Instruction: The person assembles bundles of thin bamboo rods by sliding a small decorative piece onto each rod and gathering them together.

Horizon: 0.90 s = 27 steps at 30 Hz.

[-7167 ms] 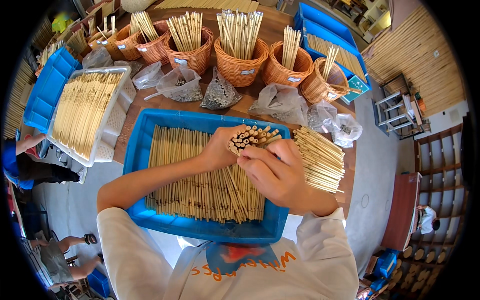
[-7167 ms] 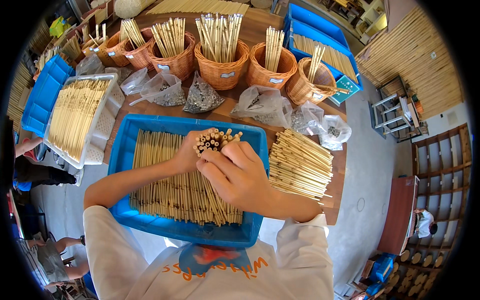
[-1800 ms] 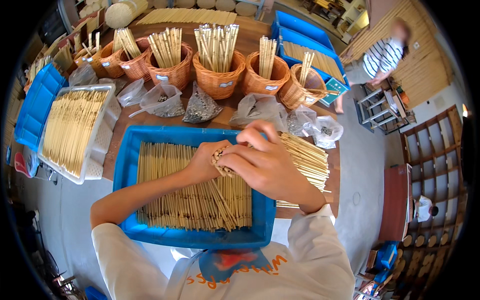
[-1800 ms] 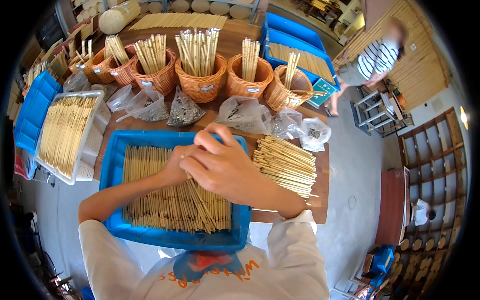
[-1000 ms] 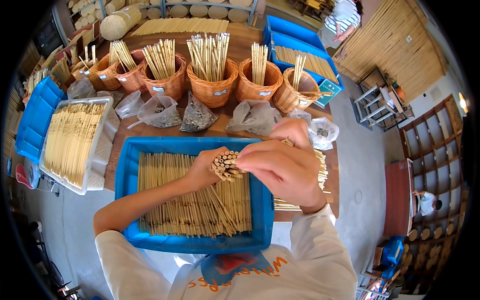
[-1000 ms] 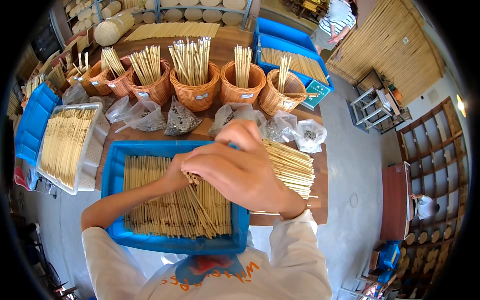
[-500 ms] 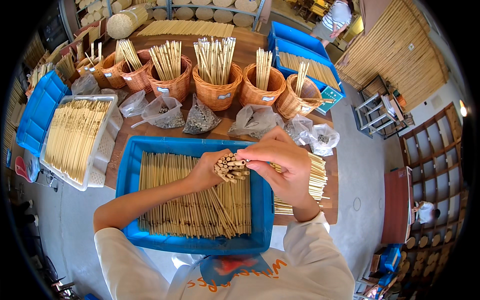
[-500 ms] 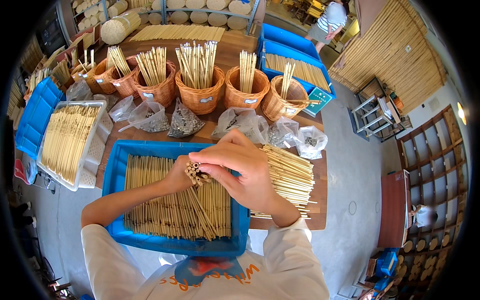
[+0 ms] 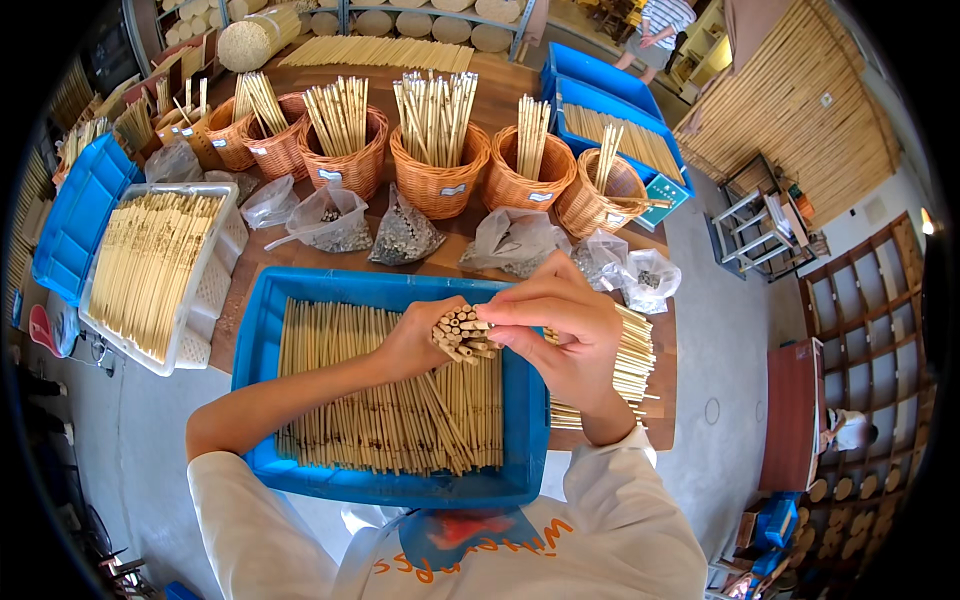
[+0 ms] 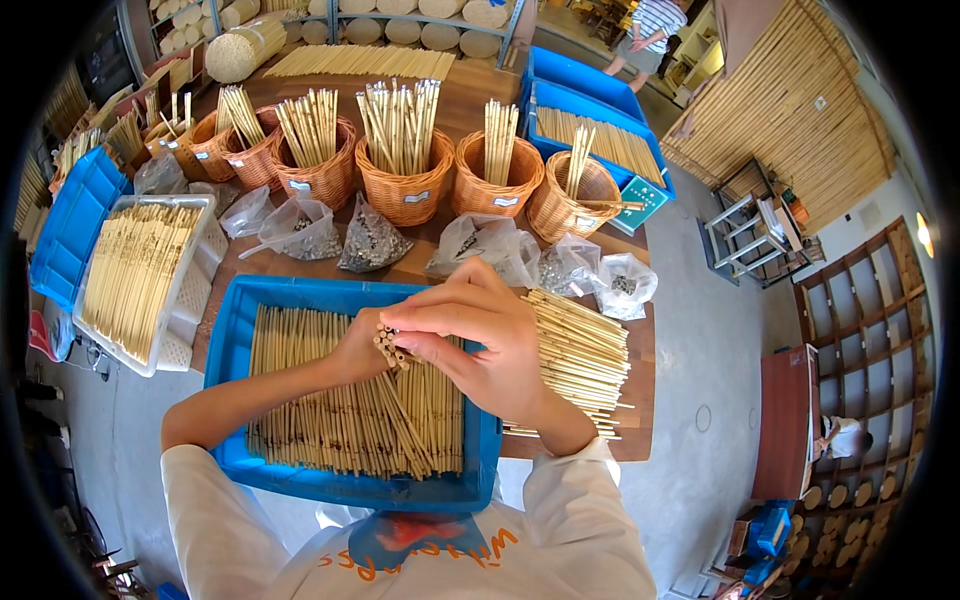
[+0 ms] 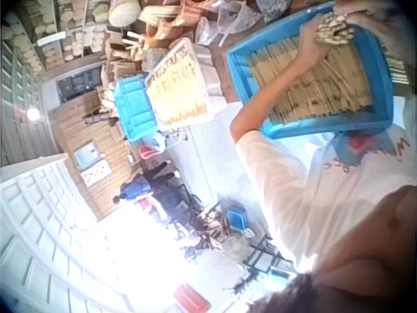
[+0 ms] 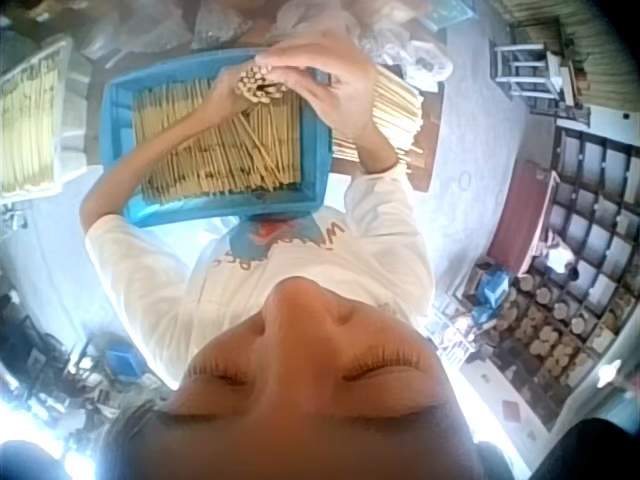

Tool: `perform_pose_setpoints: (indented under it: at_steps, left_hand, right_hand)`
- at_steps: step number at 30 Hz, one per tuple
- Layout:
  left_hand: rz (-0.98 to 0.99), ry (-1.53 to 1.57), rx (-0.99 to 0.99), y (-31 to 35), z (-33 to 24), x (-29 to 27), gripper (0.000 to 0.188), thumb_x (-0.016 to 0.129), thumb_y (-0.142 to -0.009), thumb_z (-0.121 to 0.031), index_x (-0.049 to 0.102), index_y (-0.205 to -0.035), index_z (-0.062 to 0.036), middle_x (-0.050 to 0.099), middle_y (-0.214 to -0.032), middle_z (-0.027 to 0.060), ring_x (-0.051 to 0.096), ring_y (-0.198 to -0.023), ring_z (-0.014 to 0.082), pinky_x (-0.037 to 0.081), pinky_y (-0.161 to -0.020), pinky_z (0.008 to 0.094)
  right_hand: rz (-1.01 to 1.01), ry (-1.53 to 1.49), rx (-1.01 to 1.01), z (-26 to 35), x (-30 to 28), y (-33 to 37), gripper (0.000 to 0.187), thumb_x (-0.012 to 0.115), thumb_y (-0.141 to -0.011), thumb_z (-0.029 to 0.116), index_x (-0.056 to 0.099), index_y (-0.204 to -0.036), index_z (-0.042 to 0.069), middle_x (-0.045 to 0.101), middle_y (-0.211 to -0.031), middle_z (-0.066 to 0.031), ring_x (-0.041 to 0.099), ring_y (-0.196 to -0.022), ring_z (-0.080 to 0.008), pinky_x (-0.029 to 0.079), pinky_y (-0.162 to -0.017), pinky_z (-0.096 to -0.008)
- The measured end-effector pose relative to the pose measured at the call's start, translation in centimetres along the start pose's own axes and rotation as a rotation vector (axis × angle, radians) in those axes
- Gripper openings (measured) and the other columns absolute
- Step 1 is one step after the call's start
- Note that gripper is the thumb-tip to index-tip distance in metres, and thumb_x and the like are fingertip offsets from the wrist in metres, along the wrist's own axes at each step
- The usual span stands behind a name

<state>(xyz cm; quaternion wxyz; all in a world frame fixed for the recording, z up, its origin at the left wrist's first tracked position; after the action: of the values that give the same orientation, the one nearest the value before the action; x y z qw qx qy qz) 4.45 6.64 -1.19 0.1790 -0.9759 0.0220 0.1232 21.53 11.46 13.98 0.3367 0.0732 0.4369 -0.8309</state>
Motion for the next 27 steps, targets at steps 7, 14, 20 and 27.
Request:
perform_pose_setpoints:
  at_steps: [7, 14, 20, 27]
  left_hand:
    - [0.007, -0.013, -0.002, 0.0, 0.2, 0.0, 0.038, 0.084, -0.074, -0.001, 0.061, -0.104, -0.0007, 0.070, -0.091, 0.0117, 0.070, -0.082, 0.0255, 0.054, -0.073, 0.0336]
    - [0.023, -0.034, -0.025, 0.1, 0.3, -0.2, 0.041, 0.084, -0.075, -0.001, 0.063, -0.110, -0.0008, 0.071, -0.095, 0.0116, 0.071, -0.087, 0.0240, 0.054, -0.076, 0.0335]
    - [-0.031, -0.015, 0.084, 0.0, 0.1, 0.1, 0.049, 0.084, -0.074, -0.002, 0.064, -0.119, -0.0020, 0.072, -0.100, 0.0120, 0.072, -0.091, 0.0252, 0.054, -0.078, 0.0336]
    - [-0.009, -0.006, 0.019, 0.0, 0.4, -0.1, 0.036, 0.085, -0.075, -0.003, 0.063, -0.104, -0.0013, 0.071, -0.089, 0.0113, 0.070, -0.080, 0.0240, 0.053, -0.070, 0.0337]
  right_hand:
    - [0.018, 0.006, 0.050, -0.6, 0.5, 0.2, 0.027, 0.085, -0.074, 0.003, 0.081, -0.100, 0.009, 0.076, -0.093, -0.0043, 0.055, -0.079, -0.0193, 0.043, -0.072, -0.0311]
    - [0.013, 0.083, 0.069, -0.7, 1.0, 0.7, 0.030, 0.088, -0.071, 0.007, 0.080, -0.100, 0.009, 0.077, -0.097, -0.0027, 0.054, -0.080, -0.0186, 0.045, -0.073, -0.0299]
    - [0.018, 0.091, 0.089, -0.7, 1.1, 1.0, 0.044, 0.090, -0.070, 0.009, 0.076, -0.111, 0.009, 0.077, -0.101, -0.0017, 0.054, -0.084, -0.0184, 0.046, -0.075, -0.0295]
    - [-0.053, 0.269, -0.095, -1.5, 1.5, 2.4, 0.034, 0.088, -0.072, 0.003, 0.074, -0.103, 0.009, 0.078, -0.100, -0.0015, 0.054, -0.085, -0.0183, 0.045, -0.075, -0.0299]
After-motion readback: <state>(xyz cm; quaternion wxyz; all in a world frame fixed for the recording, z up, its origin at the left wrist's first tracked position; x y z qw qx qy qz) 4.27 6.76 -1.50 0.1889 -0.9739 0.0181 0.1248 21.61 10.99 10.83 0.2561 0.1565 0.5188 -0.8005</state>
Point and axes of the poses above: each hand's wrist, its own y-axis away from the middle knuckle, its own x-axis out of the palm, z = x × y, the point moved 2 cm from there along -y, towards the middle knuckle
